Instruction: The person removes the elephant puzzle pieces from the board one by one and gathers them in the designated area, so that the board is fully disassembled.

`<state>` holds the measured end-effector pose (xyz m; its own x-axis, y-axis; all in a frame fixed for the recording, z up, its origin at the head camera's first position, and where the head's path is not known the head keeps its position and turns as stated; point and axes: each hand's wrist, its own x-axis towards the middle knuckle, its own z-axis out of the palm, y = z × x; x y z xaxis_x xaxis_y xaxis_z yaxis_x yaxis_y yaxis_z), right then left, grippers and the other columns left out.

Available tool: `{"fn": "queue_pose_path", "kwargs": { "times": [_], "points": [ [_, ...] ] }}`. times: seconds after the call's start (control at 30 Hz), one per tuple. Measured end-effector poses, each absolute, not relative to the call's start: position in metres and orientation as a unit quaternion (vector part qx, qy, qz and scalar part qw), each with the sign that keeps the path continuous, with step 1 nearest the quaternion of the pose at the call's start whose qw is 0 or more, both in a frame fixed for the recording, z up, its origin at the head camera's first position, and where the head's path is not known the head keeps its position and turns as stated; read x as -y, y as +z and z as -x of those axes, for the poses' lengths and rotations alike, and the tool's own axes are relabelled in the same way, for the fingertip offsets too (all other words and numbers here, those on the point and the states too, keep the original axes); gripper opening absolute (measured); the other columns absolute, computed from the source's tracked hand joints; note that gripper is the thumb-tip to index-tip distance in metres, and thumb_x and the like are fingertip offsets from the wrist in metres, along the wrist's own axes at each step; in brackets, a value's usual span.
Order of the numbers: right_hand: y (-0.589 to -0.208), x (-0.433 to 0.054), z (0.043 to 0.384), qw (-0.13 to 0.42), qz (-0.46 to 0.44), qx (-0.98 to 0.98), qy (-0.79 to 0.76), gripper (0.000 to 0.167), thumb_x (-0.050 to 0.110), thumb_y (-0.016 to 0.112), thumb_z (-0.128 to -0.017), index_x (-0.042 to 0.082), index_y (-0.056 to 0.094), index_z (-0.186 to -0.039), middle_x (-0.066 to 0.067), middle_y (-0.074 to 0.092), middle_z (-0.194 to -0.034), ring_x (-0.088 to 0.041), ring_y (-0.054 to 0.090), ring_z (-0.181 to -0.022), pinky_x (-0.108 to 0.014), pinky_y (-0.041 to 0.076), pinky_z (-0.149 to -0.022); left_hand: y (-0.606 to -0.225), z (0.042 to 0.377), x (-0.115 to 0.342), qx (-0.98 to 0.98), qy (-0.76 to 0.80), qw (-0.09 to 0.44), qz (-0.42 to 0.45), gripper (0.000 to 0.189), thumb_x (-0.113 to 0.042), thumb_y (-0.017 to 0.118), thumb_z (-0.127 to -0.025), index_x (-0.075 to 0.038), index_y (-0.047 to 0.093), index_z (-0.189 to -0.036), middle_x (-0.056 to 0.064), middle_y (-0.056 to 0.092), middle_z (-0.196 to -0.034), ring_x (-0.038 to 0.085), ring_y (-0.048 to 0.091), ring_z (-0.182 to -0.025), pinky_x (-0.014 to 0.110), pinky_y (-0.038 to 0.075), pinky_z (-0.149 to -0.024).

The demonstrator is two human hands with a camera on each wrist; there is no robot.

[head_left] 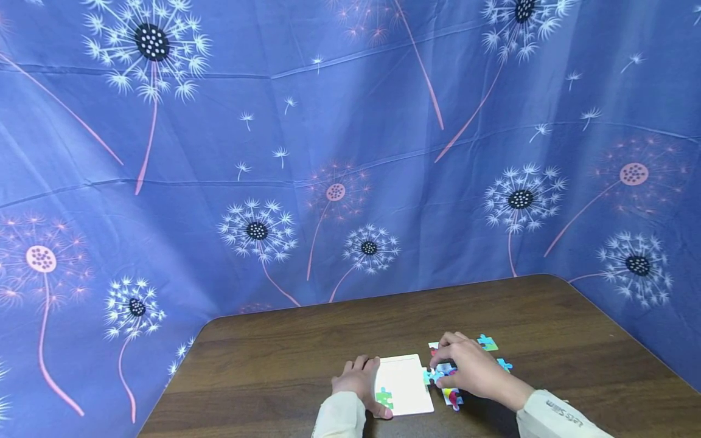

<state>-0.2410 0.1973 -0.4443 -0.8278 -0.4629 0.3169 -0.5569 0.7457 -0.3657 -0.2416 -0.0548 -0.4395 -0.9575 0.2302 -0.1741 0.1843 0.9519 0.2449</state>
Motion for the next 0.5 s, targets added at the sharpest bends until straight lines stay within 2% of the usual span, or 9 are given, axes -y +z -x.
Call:
{"fn": "queue_pose_path", "kwargs": {
  "times": [0.2,0.3,0.4,0.5],
  "points": [
    [-0.445,-0.209,0.239,0.101,-0.265,0.934,0.219,0.024,0.029,0.093,-0.07,0.027,0.077,-0.089,0.011,0.056,-0.1,-0.016,0.054,-0.093,-0.033,0.05,-0.071,-0.437,0.24,0.055,-0.983,0.116,0.096,-0.105,0.097,-0.036,0.098,-0.064,-0.012,0.051,-0.146,0.009,0.051,-0.143,0.035,0.047,-0.131,0.067,0.046,-0.096],
    [-0.445,-0.214,0.237,0.095,-0.255,0.937,0.219,0.025,0.028,0.093,-0.07,0.029,0.077,-0.089,0.01,0.057,-0.101,-0.022,0.058,-0.099,-0.041,0.052,-0.077,-0.437,0.239,0.054,-0.983,0.115,0.096,-0.104,0.096,-0.036,0.098,-0.065,-0.013,0.052,-0.146,0.008,0.051,-0.142,0.034,0.048,-0.13,0.067,0.046,-0.096],
    [-0.446,-0.22,0.234,0.105,-0.254,0.936,0.221,0.026,0.026,0.094,-0.068,0.028,0.076,-0.087,0.005,0.06,-0.103,-0.036,0.061,-0.106,-0.058,0.051,-0.088,-0.436,0.239,0.054,-0.983,0.116,0.098,-0.103,0.095,-0.036,0.098,-0.065,-0.014,0.052,-0.146,0.008,0.051,-0.142,0.034,0.048,-0.13,0.067,0.046,-0.097],
    [-0.448,-0.226,0.232,0.112,-0.255,0.935,0.218,0.026,0.027,0.094,-0.067,0.028,0.076,-0.086,0.004,0.06,-0.104,-0.033,0.061,-0.102,-0.059,0.05,-0.087,-0.436,0.239,0.053,-0.983,0.115,0.103,-0.101,0.095,-0.036,0.097,-0.066,-0.013,0.051,-0.146,0.009,0.051,-0.142,0.035,0.048,-0.13,0.068,0.045,-0.098]
  ]
}}
